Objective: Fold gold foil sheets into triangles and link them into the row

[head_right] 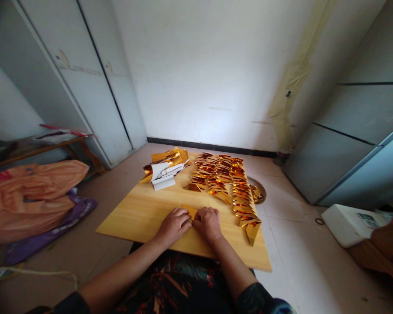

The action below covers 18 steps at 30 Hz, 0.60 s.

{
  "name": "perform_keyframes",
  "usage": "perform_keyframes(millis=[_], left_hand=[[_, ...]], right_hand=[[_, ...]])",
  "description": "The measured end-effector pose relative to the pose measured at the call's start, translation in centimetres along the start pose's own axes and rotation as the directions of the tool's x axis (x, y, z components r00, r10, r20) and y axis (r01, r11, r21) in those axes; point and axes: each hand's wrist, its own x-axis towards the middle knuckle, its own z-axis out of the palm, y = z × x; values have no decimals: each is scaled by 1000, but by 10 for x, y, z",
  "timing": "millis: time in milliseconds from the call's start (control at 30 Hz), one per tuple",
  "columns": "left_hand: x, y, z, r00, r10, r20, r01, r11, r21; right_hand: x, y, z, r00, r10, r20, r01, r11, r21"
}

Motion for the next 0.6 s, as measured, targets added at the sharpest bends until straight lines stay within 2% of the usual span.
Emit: perform_keyframes(millis=[300, 600], left_hand=[[1, 6, 1, 1000, -31, 4, 31, 997, 76], [-1, 6, 1, 1000, -29, -7, 30, 997, 67]], right_hand=[[-1, -2, 1, 999, 42, -15, -41, 998, 40], [2, 6, 6, 998, 61, 3, -61, 994, 93]])
